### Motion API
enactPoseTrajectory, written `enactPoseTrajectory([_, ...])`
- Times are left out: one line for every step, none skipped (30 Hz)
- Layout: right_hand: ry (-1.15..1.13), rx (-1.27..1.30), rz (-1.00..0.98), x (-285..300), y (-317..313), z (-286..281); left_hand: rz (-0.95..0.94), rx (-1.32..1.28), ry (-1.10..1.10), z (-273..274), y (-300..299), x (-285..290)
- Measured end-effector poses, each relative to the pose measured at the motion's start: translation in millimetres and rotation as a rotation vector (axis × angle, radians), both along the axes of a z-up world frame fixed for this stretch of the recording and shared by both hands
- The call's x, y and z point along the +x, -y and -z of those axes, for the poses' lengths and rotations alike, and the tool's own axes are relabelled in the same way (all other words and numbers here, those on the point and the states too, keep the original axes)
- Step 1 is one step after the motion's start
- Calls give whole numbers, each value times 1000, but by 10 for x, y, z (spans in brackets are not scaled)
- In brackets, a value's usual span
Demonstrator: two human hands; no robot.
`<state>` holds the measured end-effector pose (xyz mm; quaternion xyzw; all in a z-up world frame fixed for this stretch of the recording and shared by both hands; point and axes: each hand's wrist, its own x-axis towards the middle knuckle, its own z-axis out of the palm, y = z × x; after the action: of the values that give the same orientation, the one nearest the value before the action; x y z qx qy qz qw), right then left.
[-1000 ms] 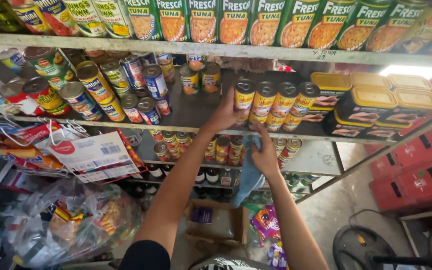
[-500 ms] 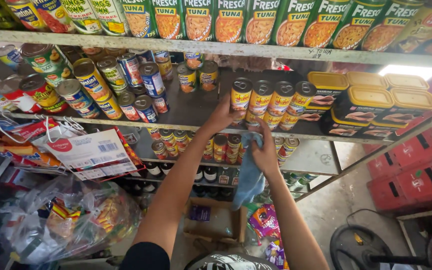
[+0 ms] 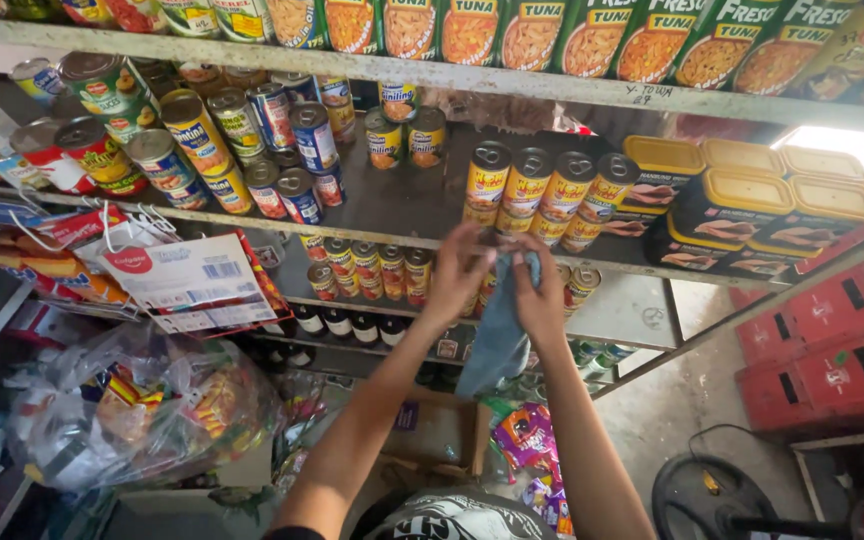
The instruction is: The recorder is wiping down various canned goods on a store shelf using a cleaning cloth.
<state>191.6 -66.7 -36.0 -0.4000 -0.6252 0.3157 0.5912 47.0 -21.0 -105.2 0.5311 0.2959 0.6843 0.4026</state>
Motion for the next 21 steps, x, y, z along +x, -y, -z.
enactPoseTrajectory([2, 0, -5, 4, 50, -46, -5, 0, 2, 52, 86, 31])
enactPoseTrajectory([-13, -13, -27, 6, 102, -91, 128, -89, 14, 105, 174, 60])
enactPoseTrajectory([-26, -27, -50, 7, 158, -131, 261, -178, 27, 163, 268, 90])
enactPoseTrajectory([-24, -27, -56, 10, 222, -158, 255, -178, 30, 145, 335, 109])
enactPoseTrajectory([-10, 1, -55, 7, 271, -196, 307, -168, 47, 113, 387, 121])
enactPoseTrajectory([3, 30, -54, 6, 320, -236, 358, -156, 64, 80, 439, 135])
enactPoseTrajectory([5, 28, -59, 9, 356, -254, 353, -158, 67, 78, 470, 149])
enactPoseTrajectory([25, 17, -34, 14, 392, -272, 294, -177, 43, 76, 501, 163])
enactPoseTrajectory([44, 7, -9, 17, 420, -293, 235, -197, 18, 69, 523, 175])
enactPoseTrajectory([45, 6, -15, 54, 414, -239, 229, -197, 19, 29, 526, 181])
enactPoseTrajectory([55, -44, -44, 86, 401, -190, 149, -216, 29, -18, 519, 182])
enactPoseTrajectory([66, -94, -73, 117, 387, -142, 68, -236, 40, -65, 512, 182])
enactPoseTrajectory([69, -97, -78, 126, 435, -175, 64, -238, 44, -122, 563, 185])
enactPoseTrajectory([67, -104, -132, 134, 482, -207, 52, -220, 39, -179, 614, 188])
enactPoseTrajectory([66, -108, -190, 133, 508, -250, 37, -199, 36, -247, 646, 182])
enactPoseTrajectory([71, -107, -199, 134, 548, -267, 29, -198, 41, -238, 655, 189])
enactPoseTrajectory([48, -124, -214, 119, 579, -287, -43, -123, -41, -233, 660, 178])
enactPoseTrajectory([26, -140, -230, 104, 611, -305, -114, -48, -125, -228, 665, 165])
enactPoseTrajectory([30, -141, -243, 101, 624, -251, -127, -50, -121, -212, 706, 166])
enactPoseTrajectory([-32, -269, -287, 98, 637, -195, -183, -97, -140, -195, 746, 167])
enactPoseTrajectory([-93, -394, -331, 87, 631, -146, -239, -142, -158, -188, 767, 158])
